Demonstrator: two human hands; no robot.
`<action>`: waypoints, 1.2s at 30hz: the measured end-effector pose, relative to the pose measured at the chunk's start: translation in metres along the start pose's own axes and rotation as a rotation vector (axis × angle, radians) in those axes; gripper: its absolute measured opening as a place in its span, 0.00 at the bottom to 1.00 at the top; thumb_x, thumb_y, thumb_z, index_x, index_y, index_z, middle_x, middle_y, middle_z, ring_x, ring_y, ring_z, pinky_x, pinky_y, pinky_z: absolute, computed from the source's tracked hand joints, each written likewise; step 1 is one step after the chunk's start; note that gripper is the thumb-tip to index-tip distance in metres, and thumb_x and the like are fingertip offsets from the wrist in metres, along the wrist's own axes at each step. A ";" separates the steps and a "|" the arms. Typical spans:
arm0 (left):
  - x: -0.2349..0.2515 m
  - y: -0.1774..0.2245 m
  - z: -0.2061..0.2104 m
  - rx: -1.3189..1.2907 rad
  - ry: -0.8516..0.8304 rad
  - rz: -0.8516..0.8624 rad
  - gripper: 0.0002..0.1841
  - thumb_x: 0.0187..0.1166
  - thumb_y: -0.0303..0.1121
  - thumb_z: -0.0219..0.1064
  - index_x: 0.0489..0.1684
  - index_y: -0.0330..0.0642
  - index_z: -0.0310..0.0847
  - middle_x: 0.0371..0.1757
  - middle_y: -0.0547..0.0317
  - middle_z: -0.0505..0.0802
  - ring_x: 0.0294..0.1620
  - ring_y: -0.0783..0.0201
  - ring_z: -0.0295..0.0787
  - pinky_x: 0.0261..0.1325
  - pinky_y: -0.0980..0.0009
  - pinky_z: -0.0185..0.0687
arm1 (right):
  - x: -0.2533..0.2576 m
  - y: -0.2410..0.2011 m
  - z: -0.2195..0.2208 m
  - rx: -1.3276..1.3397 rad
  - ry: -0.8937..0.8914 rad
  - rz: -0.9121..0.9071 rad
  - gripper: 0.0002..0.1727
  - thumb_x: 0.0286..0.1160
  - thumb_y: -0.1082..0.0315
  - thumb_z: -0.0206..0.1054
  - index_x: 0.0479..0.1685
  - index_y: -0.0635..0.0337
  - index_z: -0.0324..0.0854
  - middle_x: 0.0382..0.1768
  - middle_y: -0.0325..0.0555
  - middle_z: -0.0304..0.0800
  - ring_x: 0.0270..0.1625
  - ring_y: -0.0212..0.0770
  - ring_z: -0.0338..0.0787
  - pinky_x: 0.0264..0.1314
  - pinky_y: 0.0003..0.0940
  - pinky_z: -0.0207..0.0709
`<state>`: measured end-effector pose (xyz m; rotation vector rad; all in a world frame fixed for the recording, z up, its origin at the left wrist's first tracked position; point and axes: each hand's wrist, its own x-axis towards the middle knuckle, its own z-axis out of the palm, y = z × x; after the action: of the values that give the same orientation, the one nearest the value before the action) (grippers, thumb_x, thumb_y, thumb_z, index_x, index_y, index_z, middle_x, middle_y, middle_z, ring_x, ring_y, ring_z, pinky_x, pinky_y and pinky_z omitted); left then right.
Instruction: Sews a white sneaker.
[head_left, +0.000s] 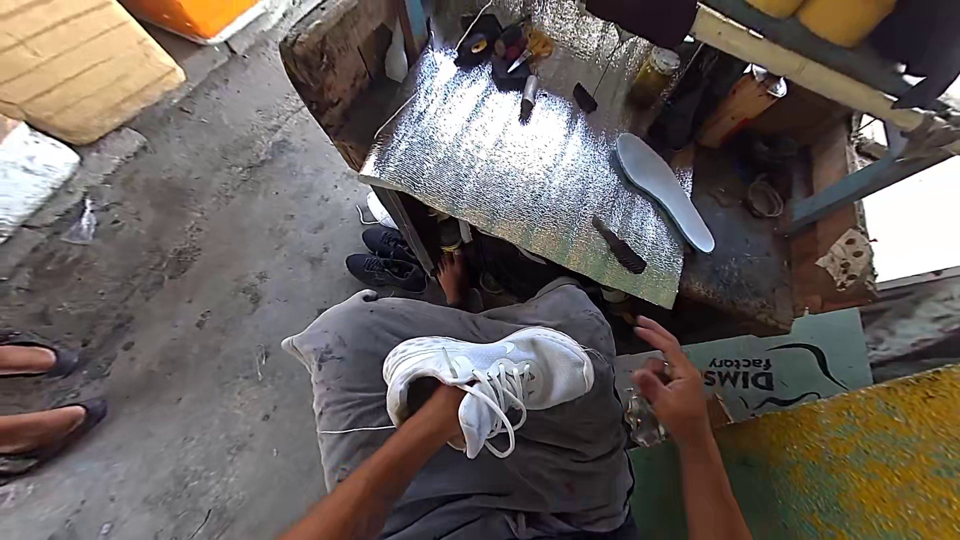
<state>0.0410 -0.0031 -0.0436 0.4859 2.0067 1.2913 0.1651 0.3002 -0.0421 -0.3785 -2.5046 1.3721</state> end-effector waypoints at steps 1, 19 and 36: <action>0.001 -0.006 0.000 -0.011 0.003 -0.004 0.12 0.75 0.28 0.71 0.51 0.30 0.84 0.44 0.59 0.91 0.48 0.82 0.83 0.60 0.80 0.78 | 0.008 -0.020 0.012 0.029 -0.074 -0.089 0.43 0.70 0.34 0.71 0.74 0.62 0.80 0.81 0.52 0.74 0.30 0.16 0.76 0.27 0.15 0.71; -0.128 -0.064 -0.090 0.293 0.291 0.307 0.11 0.76 0.28 0.57 0.27 0.44 0.85 0.56 0.59 0.92 0.60 0.69 0.87 0.62 0.70 0.85 | 0.059 -0.061 0.012 -0.279 -0.500 0.088 0.21 0.75 0.44 0.71 0.44 0.53 0.92 0.35 0.33 0.85 0.35 0.25 0.80 0.40 0.27 0.77; -0.090 -0.046 -0.074 -0.397 0.215 0.423 0.18 0.92 0.49 0.54 0.54 0.54 0.89 0.36 0.71 0.91 0.35 0.76 0.88 0.45 0.77 0.86 | 0.044 -0.089 0.048 -0.764 -0.202 -0.108 0.30 0.70 0.38 0.71 0.41 0.61 0.89 0.38 0.53 0.86 0.33 0.50 0.87 0.33 0.50 0.80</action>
<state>0.0518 -0.1274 -0.0341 0.6191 1.7991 2.0240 0.0984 0.2316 0.0125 -0.2400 -3.0865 0.3760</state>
